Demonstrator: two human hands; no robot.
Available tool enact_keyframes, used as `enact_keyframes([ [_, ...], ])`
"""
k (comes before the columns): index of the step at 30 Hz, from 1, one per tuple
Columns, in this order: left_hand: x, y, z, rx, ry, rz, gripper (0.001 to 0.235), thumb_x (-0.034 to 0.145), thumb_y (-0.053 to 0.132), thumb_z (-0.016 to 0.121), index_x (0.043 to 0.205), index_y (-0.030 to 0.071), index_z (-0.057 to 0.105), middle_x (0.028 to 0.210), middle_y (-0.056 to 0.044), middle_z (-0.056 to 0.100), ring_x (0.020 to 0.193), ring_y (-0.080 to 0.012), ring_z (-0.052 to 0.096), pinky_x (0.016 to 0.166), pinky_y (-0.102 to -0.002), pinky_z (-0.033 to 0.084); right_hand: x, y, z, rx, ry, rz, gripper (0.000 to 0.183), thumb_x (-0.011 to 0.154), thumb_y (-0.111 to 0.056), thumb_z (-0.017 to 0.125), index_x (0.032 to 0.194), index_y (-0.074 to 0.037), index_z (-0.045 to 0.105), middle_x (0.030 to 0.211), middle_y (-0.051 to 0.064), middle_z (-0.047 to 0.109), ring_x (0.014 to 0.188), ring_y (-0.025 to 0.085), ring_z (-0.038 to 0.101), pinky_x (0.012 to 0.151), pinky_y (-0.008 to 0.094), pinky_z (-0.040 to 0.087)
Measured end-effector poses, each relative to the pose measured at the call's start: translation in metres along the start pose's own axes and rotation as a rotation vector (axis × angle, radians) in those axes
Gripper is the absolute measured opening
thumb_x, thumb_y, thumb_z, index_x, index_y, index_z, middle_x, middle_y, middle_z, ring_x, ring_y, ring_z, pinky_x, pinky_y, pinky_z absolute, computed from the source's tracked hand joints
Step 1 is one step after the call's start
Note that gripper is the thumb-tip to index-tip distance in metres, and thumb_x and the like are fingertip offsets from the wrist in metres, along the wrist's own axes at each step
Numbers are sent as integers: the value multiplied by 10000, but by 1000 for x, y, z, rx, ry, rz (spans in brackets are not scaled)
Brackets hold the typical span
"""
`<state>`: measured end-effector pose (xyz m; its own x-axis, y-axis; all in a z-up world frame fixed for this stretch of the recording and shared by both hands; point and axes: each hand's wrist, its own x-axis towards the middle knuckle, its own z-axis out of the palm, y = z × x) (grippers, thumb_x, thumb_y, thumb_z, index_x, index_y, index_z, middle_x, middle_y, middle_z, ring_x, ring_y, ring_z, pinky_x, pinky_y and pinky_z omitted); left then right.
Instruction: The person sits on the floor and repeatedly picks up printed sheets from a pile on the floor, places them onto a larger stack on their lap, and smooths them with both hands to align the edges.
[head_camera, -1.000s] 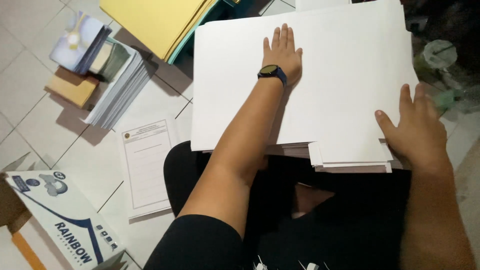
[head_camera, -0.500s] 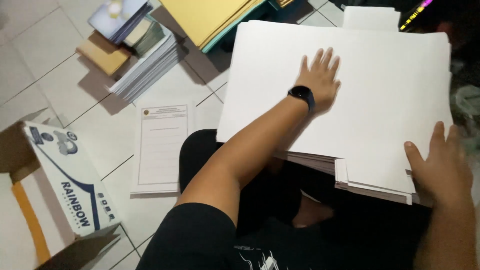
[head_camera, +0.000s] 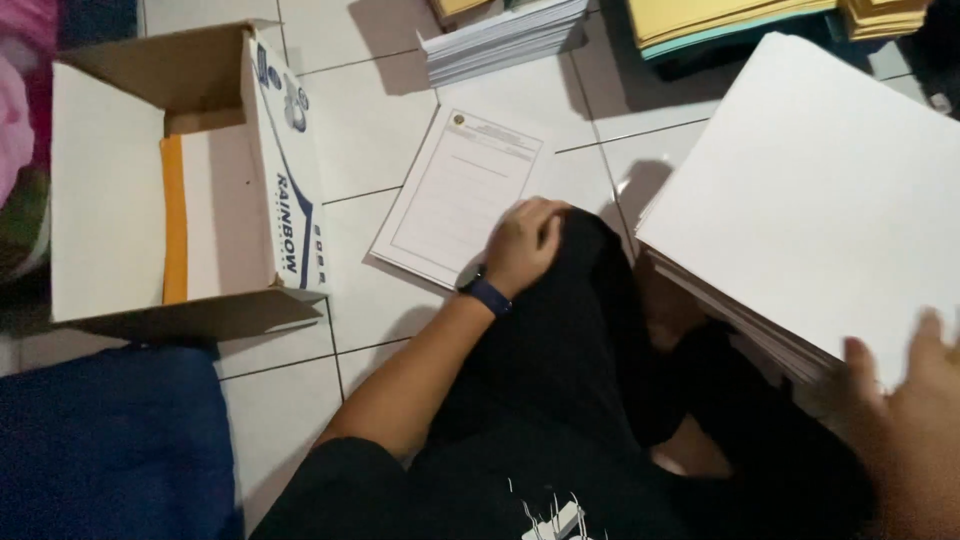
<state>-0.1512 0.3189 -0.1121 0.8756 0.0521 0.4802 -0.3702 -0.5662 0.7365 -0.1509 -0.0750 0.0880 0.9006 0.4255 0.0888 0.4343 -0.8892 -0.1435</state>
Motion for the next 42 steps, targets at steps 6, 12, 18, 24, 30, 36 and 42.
enact_keyframes([
  [6, -80, -162, -72, 759, -104, -693, 430, 903, 390, 709, 1282, 197, 645, 1194, -20, 628, 1131, -290, 612, 912, -463, 528, 75, -240, 189, 65, -12, -480, 668, 837, -444, 757, 1352, -34, 643, 1364, 200, 643, 1301, 373, 590, 1050, 477, 476],
  [12, -83, -144, -110, 663, -268, -1074, 1053, 733, 530, 889, 1511, 13, 401, 1397, -195, 445, 1321, -396, 421, 1069, -510, 402, 101, -352, 301, -346, -819, -531, 901, 987, -643, 494, 1570, 30, 352, 1627, 256, 347, 1529, 400, 280, 1200, 502, 223],
  [18, -71, -154, -116, 708, -322, -1186, 1177, 676, 612, 899, 1529, 14, 352, 1374, -173, 444, 1309, -343, 407, 1068, -470, 380, 129, -341, 328, -453, -935, -568, 744, 909, -397, 558, 1455, 100, 474, 1447, 464, 430, 1408, 617, 372, 1100, 695, 282],
  [24, -68, -169, -102, 792, -268, -1173, 818, 835, 516, 803, 1392, 7, 488, 1239, -118, 513, 1197, -282, 502, 978, -433, 423, 134, -347, 303, -509, -973, -592, 526, 984, -218, 524, 1421, 74, 559, 1474, 439, 442, 1433, 583, 378, 1136, 635, 325],
  [30, -73, -189, -90, 864, -116, -1171, 613, 925, 517, 671, 1257, 16, 547, 1139, -93, 525, 1116, -259, 530, 916, -421, 419, 133, -345, 313, -486, -942, -597, 483, 984, -199, 537, 1370, 85, 596, 1426, 461, 468, 1404, 603, 402, 1118, 647, 354],
  [36, -69, -200, -95, 899, -92, -1159, 379, 968, 376, 619, 1153, 46, 609, 1072, -82, 592, 1066, -255, 597, 903, -413, 454, 135, -353, 278, -450, -954, -554, 494, 1035, -218, 476, 1422, 77, 561, 1483, 432, 444, 1439, 540, 404, 1144, 610, 334],
  [42, -55, -177, -110, 840, -30, -1103, 275, 984, 282, 593, 1137, 54, 594, 1103, -116, 602, 1106, -322, 586, 938, -473, 446, 138, -353, 276, -393, -965, -538, 475, 1025, -160, 456, 1411, 96, 560, 1452, 494, 411, 1422, 567, 404, 1124, 614, 341],
])
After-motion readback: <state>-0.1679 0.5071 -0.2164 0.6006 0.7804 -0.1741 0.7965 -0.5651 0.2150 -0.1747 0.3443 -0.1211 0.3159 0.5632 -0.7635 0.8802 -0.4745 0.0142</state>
